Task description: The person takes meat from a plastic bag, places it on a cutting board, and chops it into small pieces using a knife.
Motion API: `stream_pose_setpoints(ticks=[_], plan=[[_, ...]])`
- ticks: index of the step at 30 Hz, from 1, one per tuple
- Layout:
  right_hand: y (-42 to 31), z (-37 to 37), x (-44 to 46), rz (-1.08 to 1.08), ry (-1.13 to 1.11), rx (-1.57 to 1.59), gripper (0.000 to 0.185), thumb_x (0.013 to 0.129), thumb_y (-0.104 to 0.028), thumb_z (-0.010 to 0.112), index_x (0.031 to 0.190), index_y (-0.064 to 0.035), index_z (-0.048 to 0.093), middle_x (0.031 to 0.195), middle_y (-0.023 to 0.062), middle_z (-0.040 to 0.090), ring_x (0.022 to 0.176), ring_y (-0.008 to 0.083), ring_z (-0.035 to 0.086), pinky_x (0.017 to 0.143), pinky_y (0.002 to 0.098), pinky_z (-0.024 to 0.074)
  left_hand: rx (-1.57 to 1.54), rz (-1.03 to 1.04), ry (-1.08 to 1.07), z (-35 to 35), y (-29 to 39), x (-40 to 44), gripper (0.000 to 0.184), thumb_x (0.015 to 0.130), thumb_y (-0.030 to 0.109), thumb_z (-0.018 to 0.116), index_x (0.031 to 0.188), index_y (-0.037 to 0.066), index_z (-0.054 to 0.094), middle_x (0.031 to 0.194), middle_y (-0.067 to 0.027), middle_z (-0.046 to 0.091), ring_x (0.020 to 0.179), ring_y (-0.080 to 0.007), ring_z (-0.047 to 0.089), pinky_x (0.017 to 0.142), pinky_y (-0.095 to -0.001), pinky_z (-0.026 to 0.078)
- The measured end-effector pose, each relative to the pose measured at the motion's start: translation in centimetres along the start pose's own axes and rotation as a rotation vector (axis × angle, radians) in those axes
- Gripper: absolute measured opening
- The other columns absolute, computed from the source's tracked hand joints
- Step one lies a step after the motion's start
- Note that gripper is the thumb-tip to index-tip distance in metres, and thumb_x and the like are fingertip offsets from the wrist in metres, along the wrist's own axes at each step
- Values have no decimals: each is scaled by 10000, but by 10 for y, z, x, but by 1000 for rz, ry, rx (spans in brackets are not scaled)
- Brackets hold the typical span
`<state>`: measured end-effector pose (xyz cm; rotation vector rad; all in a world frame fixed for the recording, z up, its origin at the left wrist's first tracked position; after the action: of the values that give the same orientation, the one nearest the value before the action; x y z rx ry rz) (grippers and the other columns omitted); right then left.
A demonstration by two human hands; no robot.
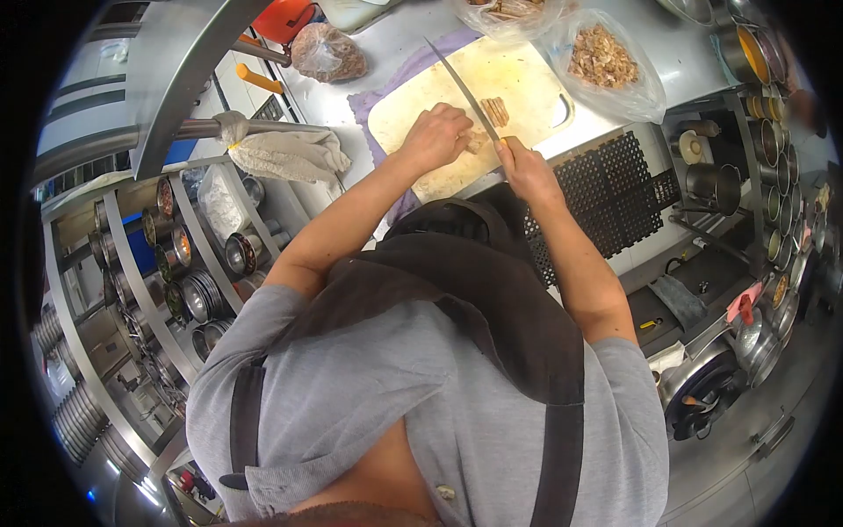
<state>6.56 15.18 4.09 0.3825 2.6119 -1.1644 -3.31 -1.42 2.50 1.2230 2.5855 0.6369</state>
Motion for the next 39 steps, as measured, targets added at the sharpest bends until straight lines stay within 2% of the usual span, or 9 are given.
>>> stream_pose_setpoints(ticks=[2,6,8,12,21,27,34,36,39], plan=[[4,4,-6,-37,13,-1,336,1018,-354,454,1076,-41,562,831,306,636,843,497,604,720,573,455,15,35,267,-7,0,-4,179,783,141,679,937,50,680,1041,-85,654,1020,-294,581,858,-419,480],[2,4,-13,-95,-2,0,325,1017,-337,455,1077,-35,558,811,307,632,827,499,604,716,580,451,-46,22,262,-8,5,-12,190,774,133,694,942,45,675,987,-105,665,990,-304,585,856,-426,473],[-5,5,-12,-90,2,-14,327,1018,-338,453,1070,-33,557,803,306,630,819,499,604,712,580,452,-48,-15,158,2,3,-17,191,764,110,701,941,46,671,938,-113,670,959,-313,589,857,-433,469],[9,29,6,-153,37,-64,332,1019,-343,444,1045,-31,553,786,302,626,795,503,601,699,579,454,-78,-21,208,10,0,-18,187,757,93,703,936,48,672,927,-119,670,943,-317,594,854,-432,470],[-4,10,-11,-151,24,-8,324,1020,-348,441,1030,-44,552,760,308,613,761,500,604,670,581,449,-73,-38,176,7,0,-17,199,762,132,694,936,41,669,959,-120,666,978,-315,583,874,-427,477],[5,34,11,-185,55,-89,306,1009,-331,472,1003,-39,566,749,300,619,748,495,606,661,569,461,-30,-51,111,15,-2,-13,214,746,111,689,943,29,672,927,-121,665,956,-315,581,857,-440,478],[-3,24,-2,-177,87,1,307,1021,-321,462,1050,-37,573,815,313,622,817,504,593,694,560,455,-40,-29,223,14,-2,-13,165,742,108,695,885,28,669,891,-112,671,926,-312,588,822,-426,479],[-5,13,-9,-55,10,-57,310,1023,-323,460,1071,-36,566,813,303,626,820,501,594,691,557,452,-73,-16,263,14,-1,-14,161,743,108,697,882,30,671,883,-108,673,923,-310,589,815,-427,480],[-9,0,-23,-55,-52,-29,324,1017,-324,458,1047,-20,563,843,307,626,845,501,591,723,567,449,-81,-46,246,14,0,-12,154,744,108,701,872,27,670,871,-104,676,921,-306,591,809,-430,481]])
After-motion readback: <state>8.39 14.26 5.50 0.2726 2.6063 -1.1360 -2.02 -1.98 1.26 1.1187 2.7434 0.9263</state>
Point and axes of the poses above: each hand's wrist, its own x-axis towards the middle knuckle, its own z-axis out of the palm, y = z × x, the point moved 3 cm from there along x, towards the middle knuckle
